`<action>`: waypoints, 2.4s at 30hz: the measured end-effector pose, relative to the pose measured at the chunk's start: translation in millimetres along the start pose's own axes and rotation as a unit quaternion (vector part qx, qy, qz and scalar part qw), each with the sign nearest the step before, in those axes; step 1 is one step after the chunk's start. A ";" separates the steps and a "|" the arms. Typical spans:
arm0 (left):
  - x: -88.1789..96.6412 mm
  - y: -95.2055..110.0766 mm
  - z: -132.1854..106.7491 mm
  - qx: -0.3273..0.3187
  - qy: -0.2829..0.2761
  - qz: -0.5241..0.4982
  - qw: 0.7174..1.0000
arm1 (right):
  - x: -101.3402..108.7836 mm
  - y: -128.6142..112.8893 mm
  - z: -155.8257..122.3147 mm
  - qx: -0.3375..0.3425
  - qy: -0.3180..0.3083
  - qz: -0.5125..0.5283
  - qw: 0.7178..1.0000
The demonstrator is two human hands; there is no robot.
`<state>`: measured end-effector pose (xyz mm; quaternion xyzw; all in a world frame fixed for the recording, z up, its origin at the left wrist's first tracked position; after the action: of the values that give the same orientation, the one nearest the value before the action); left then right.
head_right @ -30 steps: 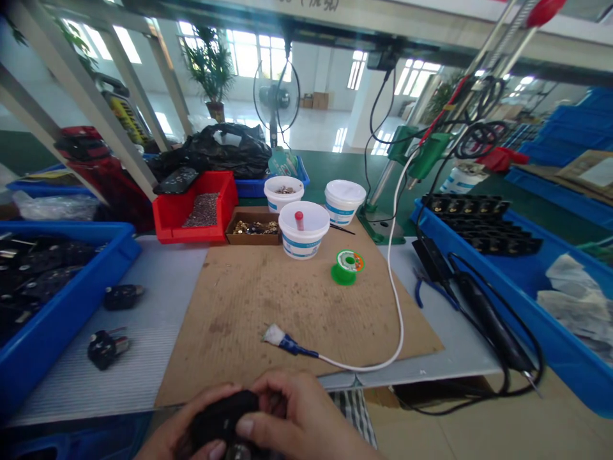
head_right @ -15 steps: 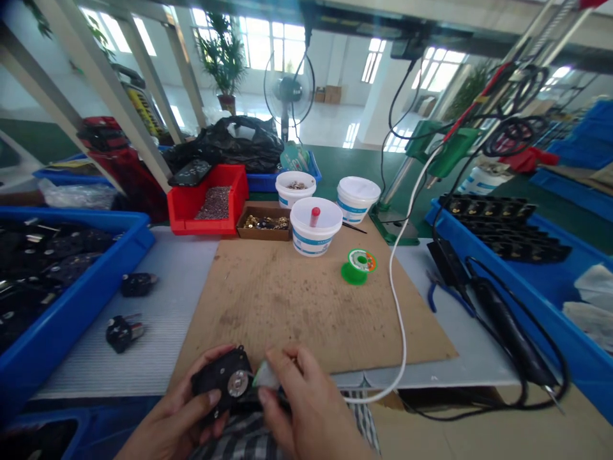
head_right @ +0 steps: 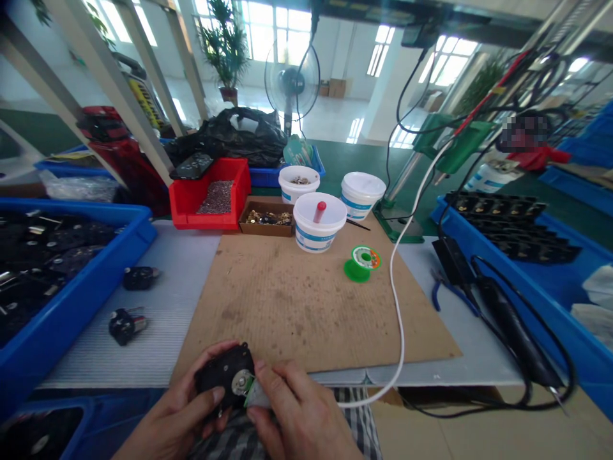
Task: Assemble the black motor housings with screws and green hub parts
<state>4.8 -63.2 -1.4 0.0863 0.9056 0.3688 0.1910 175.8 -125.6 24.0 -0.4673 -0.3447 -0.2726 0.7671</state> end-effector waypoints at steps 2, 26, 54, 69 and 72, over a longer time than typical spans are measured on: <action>0.5 0.3 -0.4 0.002 0.004 0.002 1.000 | -0.3 0.3 -0.2 -0.001 -0.003 0.001 1.000; -5.6 -0.9 5.4 -0.008 0.114 0.005 0.993 | 7.1 -10.8 14.2 -0.022 0.005 -0.047 0.999; -7.9 2.3 14.3 0.008 0.089 0.111 0.990 | -4.2 14.6 5.8 -0.293 -0.015 0.264 0.919; 7.4 -3.0 17.2 -0.049 0.114 0.188 0.974 | 0.0 13.3 10.5 -0.275 -0.015 0.214 0.937; 2.9 -1.3 15.7 -0.058 0.122 0.183 0.974 | -0.1 12.9 10.1 -0.274 -0.015 0.216 0.937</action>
<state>8.6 -53.3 -13.4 0.1932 0.8679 0.4574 0.0129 182.5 -111.2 20.4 -0.7267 -0.1589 -0.1773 0.6444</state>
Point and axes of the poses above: each hand's wrist, its own z-axis towards the middle knuckle, its own x-axis out of the back of the hand, y = z × x, the point moved 4 cm from there along z, towards the middle knuckle, and after that the axes turned 7 degrees about x, right-handed, at the moved point
